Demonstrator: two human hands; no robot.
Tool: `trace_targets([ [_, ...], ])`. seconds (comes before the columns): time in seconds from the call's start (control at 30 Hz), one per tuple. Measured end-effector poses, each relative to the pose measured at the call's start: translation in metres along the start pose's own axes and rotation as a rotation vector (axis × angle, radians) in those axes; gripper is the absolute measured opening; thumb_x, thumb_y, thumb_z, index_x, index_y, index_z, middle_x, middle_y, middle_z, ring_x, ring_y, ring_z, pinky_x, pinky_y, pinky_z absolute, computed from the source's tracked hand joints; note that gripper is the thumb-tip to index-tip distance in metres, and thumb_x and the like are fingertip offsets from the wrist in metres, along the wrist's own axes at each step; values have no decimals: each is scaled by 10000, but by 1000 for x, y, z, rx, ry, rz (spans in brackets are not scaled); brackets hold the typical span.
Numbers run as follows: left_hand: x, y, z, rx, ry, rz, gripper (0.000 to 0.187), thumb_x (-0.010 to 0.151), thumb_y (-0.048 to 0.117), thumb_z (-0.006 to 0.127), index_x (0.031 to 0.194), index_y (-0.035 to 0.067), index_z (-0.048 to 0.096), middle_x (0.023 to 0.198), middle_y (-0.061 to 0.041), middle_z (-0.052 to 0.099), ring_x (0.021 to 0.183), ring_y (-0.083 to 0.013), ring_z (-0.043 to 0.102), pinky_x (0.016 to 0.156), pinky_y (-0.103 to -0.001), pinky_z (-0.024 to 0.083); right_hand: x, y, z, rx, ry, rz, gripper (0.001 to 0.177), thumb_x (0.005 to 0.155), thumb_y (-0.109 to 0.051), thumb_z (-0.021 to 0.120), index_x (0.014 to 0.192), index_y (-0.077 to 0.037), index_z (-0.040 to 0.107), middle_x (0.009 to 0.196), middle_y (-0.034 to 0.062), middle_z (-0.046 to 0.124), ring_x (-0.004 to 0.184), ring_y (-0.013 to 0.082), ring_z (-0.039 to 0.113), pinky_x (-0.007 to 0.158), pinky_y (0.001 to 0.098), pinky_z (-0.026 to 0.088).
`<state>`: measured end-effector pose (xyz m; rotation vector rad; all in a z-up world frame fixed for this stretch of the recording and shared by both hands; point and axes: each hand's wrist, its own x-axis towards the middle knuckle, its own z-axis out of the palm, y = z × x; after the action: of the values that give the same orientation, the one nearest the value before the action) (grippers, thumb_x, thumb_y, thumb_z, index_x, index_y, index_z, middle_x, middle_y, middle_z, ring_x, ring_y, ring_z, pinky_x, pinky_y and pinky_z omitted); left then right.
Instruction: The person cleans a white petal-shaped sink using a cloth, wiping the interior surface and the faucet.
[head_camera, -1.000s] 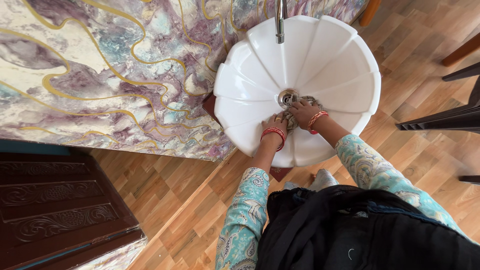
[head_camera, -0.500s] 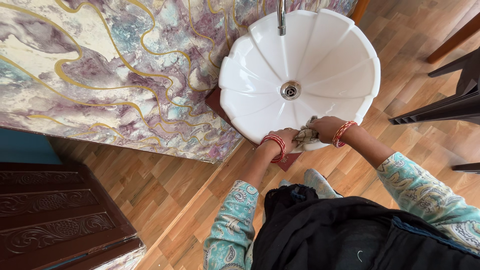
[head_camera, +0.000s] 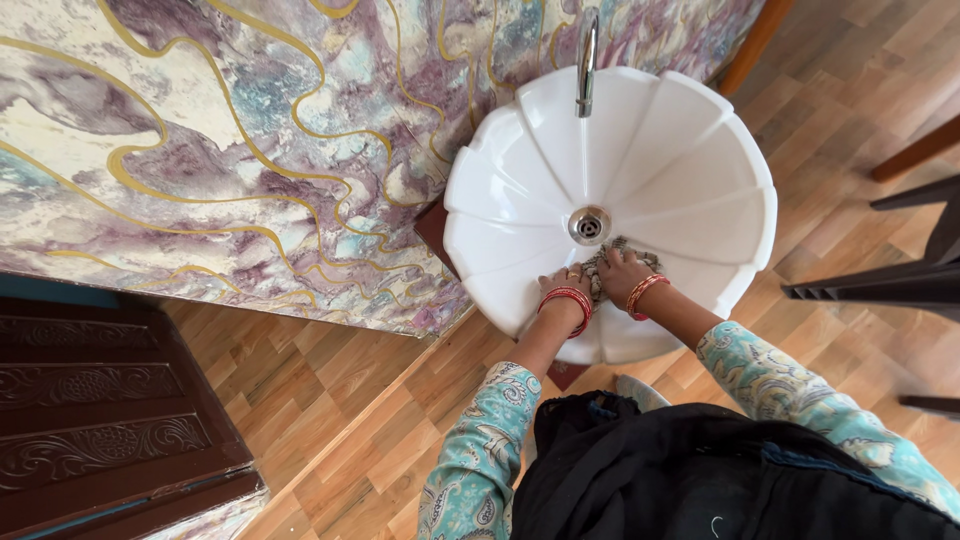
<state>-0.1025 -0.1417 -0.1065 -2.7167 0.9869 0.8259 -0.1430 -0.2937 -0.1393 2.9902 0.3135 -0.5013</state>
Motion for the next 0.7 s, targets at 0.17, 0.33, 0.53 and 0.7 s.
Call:
trace_targets([
  [0.17, 33, 6, -18, 93, -93, -78, 820, 942, 360, 673, 1616, 126, 269, 1716, -61, 142, 1561, -287, 176, 1183, -625, 244, 24, 14, -31, 149, -113, 115, 501, 973, -187, 531, 1438, -37, 420, 1704, 167, 98, 1487, 420, 259, 1013, 603, 487],
  [0.33, 39, 5, -38, 54, -75, -117, 797, 972, 383, 635, 1625, 145, 245, 1728, -50, 90, 1580, -281, 137, 1210, -628, 217, 46, 30, -38, 76, -88, 99, 531, 983, -230, 538, 1492, -121, 431, 1683, 39, 209, 1484, 330, 302, 1075, 590, 459],
  [0.53, 32, 8, -37, 81, -79, -117, 788, 982, 354, 625, 1630, 139, 231, 1733, -61, 62, 1583, -280, 110, 1208, -619, 209, 50, 32, -15, 44, -34, 108, 493, 985, -226, 542, 1467, -146, 475, 1589, 32, 371, 1477, 311, 347, 1093, 573, 452],
  [0.7, 15, 1, -17, 17, -57, -80, 733, 992, 337, 584, 1619, 140, 259, 1733, -42, 80, 1580, -271, 131, 1214, -641, 196, 29, 23, -5, 112, 64, 61, 451, 959, -183, 566, 1401, -103, 528, 1549, 97, 429, 1406, 359, 449, 1113, 477, 460],
])
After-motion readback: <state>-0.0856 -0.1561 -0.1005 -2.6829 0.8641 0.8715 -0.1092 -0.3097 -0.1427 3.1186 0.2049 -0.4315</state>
